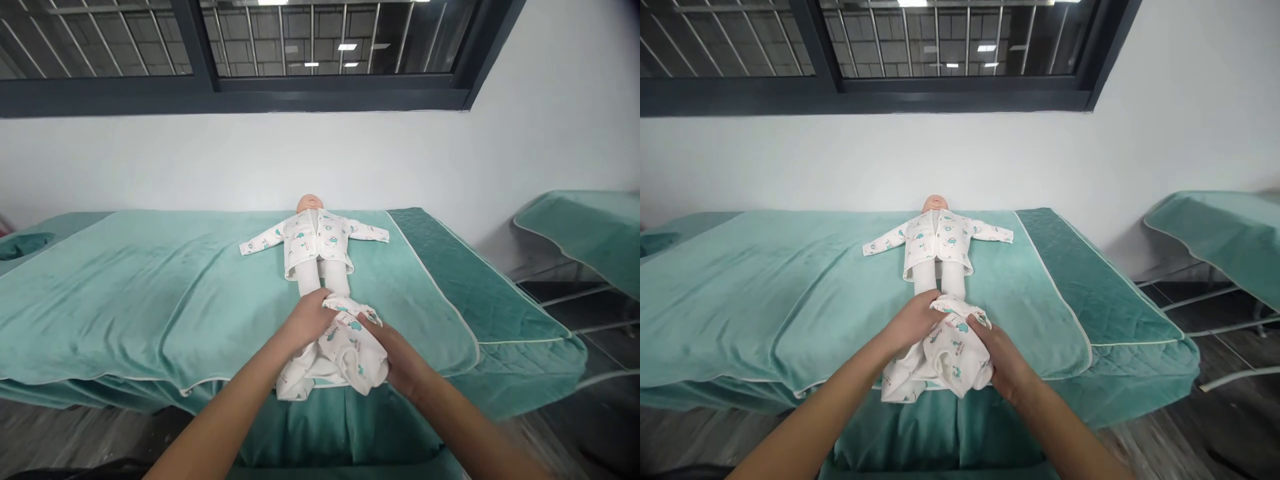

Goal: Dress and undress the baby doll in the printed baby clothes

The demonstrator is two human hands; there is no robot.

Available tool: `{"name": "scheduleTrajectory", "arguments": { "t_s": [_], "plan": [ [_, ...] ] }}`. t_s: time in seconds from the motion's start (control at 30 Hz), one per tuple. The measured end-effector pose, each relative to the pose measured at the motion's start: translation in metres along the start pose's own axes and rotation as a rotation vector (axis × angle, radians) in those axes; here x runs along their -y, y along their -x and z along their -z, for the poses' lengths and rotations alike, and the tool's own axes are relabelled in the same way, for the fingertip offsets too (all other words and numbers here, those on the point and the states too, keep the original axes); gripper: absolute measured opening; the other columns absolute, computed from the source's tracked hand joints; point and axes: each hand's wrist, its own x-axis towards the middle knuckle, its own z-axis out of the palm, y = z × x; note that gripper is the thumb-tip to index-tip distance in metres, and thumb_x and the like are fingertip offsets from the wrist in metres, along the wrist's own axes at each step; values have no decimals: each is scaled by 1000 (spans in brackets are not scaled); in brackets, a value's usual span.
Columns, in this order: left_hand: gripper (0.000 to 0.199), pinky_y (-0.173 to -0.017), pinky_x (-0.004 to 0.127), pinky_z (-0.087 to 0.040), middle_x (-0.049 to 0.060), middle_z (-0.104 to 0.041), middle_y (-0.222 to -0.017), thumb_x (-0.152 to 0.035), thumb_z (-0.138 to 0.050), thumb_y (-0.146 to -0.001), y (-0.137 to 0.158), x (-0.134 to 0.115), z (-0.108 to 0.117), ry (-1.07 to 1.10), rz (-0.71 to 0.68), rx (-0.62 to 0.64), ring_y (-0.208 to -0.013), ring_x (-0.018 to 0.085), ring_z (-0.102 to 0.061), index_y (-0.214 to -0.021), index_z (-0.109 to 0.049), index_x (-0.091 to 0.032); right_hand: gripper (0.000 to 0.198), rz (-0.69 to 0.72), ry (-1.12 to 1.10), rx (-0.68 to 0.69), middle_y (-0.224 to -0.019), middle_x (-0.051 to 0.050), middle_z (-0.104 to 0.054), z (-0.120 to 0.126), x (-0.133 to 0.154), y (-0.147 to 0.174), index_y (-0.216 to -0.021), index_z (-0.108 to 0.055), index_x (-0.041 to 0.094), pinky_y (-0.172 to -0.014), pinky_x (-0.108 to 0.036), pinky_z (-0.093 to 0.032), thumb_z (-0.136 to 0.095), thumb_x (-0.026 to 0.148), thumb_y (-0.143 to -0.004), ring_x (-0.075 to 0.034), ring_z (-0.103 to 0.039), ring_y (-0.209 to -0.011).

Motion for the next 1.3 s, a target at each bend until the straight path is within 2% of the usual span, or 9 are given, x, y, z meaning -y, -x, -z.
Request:
{"name": "scheduleTrajectory", "arguments": {
  "t_s": [0.17,0.27,0.37,0.6,0.73,0.87,0.97,1.13,1.3],
  "plan": [
    [11,-64,29,-35,7,-65,-85,-10,-46,-80,5,-4,-6,-461,-77,-25,-80,22,-60,-83,-52,-19,59,214,380,-143,-109,-14,-74,12,-10,-21,-111,-67,15,-89,-45,-52,-64,65,-79,-35,-67,-104],
    [8,-62,30,-34,9,-65,-85,-14,-44,-84,9,-8,-9,-512,-33,13,-77,22,-60,-86,-50,-20,63,354,658,-159,-121,-14,-69,16,-13,-28,-119,-64,16,-99,-46,-46,-52,68,-86,-34,-62,-114],
    [7,-59,28,-35,6,-63,-81,-21,-45,-86,9,-11,-8,-389,20,30,-73,21,-59,-80,-47,-21,60,410,724,-156,-127,-14,-66,15,-13,-29,-124,-60,17,-100,-43,-45,-44,65,-92,-31,-60,-118],
    [18,-61,27,-41,2,-64,-83,-35,-58,-85,3,-23,4,-55,18,8,-75,18,-58,-79,-53,-20,53,528,631,-235,-115,-11,-69,15,2,-42,-116,-63,18,-91,-37,-46,-47,62,-92,-28,-62,-105],
    [29,-69,28,-48,6,-70,-98,-43,-69,-81,-8,-27,13,269,75,141,-85,20,-64,-95,-65,-18,50,649,524,-297,-104,-8,-70,19,11,-64,-109,-63,17,-83,-34,-47,-49,62,-91,-24,-62,-95],
    [51,-76,32,-52,12,-72,-106,-41,-82,-69,-29,-16,24,596,129,254,-87,21,-68,-111,-67,-15,49,677,534,-336,-109,-8,-68,19,21,-86,-110,-63,19,-87,-33,-46,-49,62,-90,-24,-60,-99],
    [51,-75,32,-51,11,-72,-101,-38,-82,-67,-47,-9,29,593,77,124,-84,21,-67,-110,-68,-15,49,680,575,-351,-109,-7,-67,19,29,-101,-109,-63,19,-89,-33,-44,-46,62,-92,-24,-58,-100],
    [26,-80,30,-47,3,-69,-93,-32,-70,-74,-73,-12,29,380,-68,-120,-86,19,-63,-95,-67,-17,43,719,644,-347,-104,-5,-64,20,44,-123,-104,-59,20,-83,-32,-44,-42,59,-95,-22,-56,-92],
    [12,-82,27,-42,-1,-63,-89,-24,-63,-75,-92,-13,34,250,-250,-250,-88,16,-56,-85,-63,-18,32,764,773,-386,-82,0,-56,22,60,-142,-87,-50,23,-72,-31,-39,-43,54,-94,-20,-50,-77]
  ]
}}
